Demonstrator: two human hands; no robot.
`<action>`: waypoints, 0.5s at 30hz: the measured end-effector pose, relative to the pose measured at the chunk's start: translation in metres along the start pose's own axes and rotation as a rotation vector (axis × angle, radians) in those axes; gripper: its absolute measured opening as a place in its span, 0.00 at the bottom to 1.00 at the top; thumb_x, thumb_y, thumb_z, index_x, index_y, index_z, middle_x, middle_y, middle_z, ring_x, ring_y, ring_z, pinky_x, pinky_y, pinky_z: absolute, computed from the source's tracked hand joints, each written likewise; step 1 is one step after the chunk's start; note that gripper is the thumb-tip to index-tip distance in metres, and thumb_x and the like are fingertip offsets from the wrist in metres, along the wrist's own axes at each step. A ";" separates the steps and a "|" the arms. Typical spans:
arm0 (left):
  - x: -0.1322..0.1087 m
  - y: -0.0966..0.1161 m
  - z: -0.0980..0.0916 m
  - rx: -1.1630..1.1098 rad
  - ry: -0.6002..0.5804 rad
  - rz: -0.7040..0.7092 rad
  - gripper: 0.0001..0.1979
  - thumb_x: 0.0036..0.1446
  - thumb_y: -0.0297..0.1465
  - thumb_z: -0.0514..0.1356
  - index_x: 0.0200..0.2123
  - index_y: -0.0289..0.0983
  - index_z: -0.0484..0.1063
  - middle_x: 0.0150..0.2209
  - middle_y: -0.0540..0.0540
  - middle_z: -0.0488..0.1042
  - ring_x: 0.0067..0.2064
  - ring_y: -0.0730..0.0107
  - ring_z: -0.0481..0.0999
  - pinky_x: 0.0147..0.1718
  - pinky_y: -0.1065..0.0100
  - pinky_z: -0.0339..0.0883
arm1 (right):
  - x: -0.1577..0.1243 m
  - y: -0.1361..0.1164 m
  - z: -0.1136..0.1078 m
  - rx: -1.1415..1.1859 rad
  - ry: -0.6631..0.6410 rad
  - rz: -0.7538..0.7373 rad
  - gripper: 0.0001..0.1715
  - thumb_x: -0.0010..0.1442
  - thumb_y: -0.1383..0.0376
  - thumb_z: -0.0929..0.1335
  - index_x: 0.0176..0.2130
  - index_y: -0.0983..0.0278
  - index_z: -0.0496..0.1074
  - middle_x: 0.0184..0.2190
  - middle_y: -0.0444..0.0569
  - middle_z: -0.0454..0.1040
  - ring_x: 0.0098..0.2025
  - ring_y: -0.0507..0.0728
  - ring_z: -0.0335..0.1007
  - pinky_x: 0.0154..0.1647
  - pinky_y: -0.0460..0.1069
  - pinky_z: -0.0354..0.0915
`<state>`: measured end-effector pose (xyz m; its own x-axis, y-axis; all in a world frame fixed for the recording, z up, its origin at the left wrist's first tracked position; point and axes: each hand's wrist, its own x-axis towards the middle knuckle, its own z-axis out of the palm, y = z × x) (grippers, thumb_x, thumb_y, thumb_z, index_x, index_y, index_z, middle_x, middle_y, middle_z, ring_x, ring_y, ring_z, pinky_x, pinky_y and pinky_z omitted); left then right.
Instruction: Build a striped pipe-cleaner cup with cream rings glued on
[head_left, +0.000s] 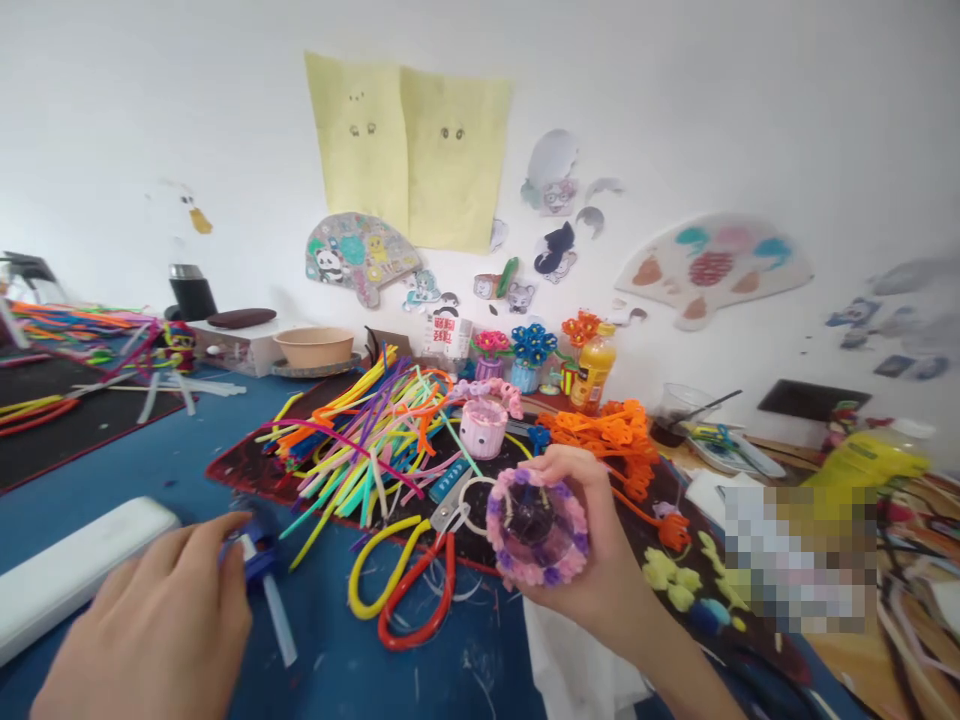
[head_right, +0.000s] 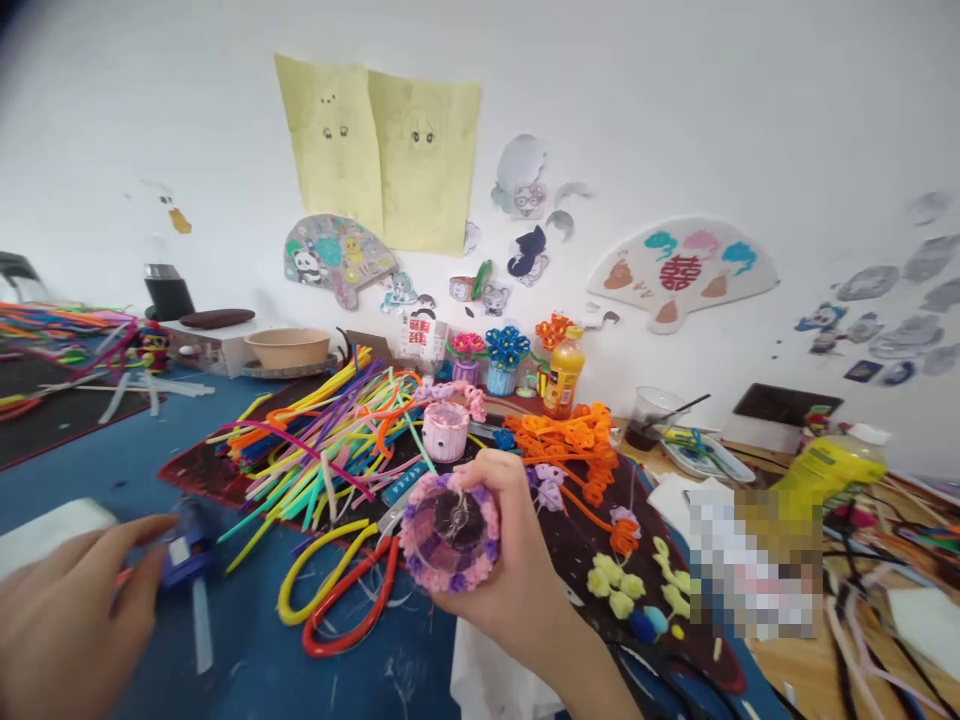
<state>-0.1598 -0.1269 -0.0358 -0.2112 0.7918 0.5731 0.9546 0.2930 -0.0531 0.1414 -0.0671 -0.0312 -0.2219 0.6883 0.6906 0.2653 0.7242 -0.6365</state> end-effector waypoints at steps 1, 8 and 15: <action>-0.005 -0.011 0.002 0.099 -0.031 -0.018 0.24 0.65 0.34 0.39 0.47 0.31 0.73 0.40 0.36 0.77 0.39 0.46 0.75 0.37 0.54 0.68 | -0.002 0.001 0.003 0.026 0.002 0.011 0.38 0.46 0.69 0.76 0.49 0.53 0.58 0.52 0.48 0.60 0.58 0.62 0.60 0.58 0.56 0.60; -0.014 -0.033 0.007 0.130 -0.349 -0.050 0.27 0.64 0.37 0.41 0.54 0.31 0.71 0.50 0.34 0.75 0.47 0.44 0.74 0.39 0.52 0.69 | -0.014 0.004 0.024 0.164 -0.120 0.360 0.46 0.48 0.58 0.78 0.57 0.51 0.52 0.56 0.50 0.63 0.55 0.63 0.68 0.54 0.57 0.67; -0.005 -0.039 0.010 0.095 -0.438 0.020 0.24 0.63 0.32 0.44 0.53 0.25 0.70 0.48 0.30 0.75 0.47 0.45 0.74 0.45 0.54 0.68 | -0.011 -0.007 0.027 0.370 -0.199 0.441 0.46 0.51 0.61 0.76 0.59 0.53 0.49 0.52 0.50 0.67 0.49 0.59 0.73 0.50 0.54 0.71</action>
<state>-0.1985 -0.1370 -0.0444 -0.2816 0.9440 0.1719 0.9402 0.3072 -0.1469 0.1164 -0.0787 -0.0439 -0.3457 0.8957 0.2796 0.0367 0.3106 -0.9498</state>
